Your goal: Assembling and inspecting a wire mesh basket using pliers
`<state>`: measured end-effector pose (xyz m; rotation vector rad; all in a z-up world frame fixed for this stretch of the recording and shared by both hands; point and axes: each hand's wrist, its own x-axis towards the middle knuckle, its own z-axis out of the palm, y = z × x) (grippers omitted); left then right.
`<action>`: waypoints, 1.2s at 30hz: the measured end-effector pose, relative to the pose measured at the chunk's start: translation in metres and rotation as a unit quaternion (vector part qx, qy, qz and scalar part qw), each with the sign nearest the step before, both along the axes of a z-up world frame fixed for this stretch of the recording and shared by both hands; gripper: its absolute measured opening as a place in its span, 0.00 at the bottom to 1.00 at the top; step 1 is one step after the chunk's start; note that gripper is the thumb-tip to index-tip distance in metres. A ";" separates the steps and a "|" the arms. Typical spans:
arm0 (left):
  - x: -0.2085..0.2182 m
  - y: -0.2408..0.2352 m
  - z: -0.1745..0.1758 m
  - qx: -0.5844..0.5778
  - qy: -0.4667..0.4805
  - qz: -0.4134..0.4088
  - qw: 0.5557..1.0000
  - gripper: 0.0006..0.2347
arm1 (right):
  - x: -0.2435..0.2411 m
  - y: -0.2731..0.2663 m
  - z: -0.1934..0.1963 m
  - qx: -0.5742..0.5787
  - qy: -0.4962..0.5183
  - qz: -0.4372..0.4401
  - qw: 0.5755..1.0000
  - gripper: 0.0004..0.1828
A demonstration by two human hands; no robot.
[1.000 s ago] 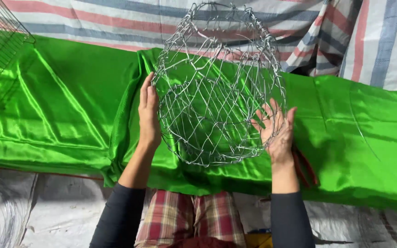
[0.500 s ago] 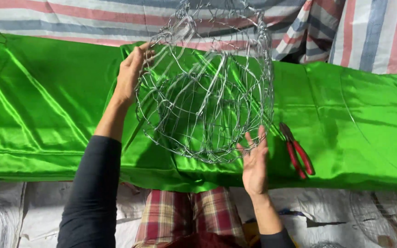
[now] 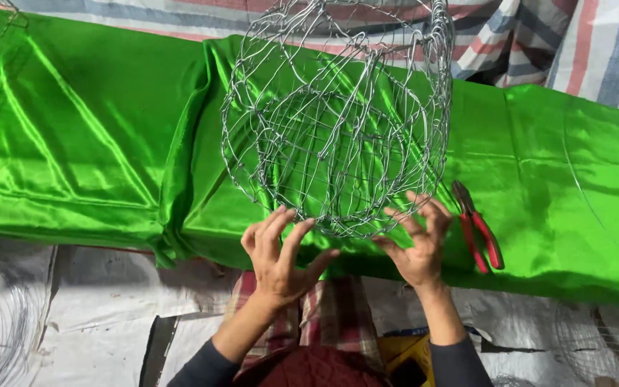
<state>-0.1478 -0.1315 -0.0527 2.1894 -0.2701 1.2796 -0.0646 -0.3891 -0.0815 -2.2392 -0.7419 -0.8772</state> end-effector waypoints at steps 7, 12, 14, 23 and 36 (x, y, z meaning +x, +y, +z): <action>0.016 -0.019 -0.006 -0.007 0.034 0.046 0.998 0.30 | 0.013 -0.001 0.006 0.033 0.009 0.094 0.995 0.20; 0.017 -0.031 -0.010 -0.040 0.059 0.061 0.996 0.33 | 0.015 -0.004 -0.003 0.070 0.007 0.095 0.993 0.18; 0.017 -0.033 -0.009 -0.051 0.063 0.060 0.995 0.34 | 0.015 -0.002 -0.002 0.074 0.000 0.089 0.993 0.18; 0.014 -0.026 -0.006 -0.059 0.070 0.040 0.995 0.27 | 0.010 0.017 0.007 0.144 -0.034 0.065 0.987 0.18; 0.019 -0.027 -0.023 -0.052 0.032 0.060 0.996 0.18 | -0.016 0.025 0.040 0.063 0.060 0.084 0.993 0.23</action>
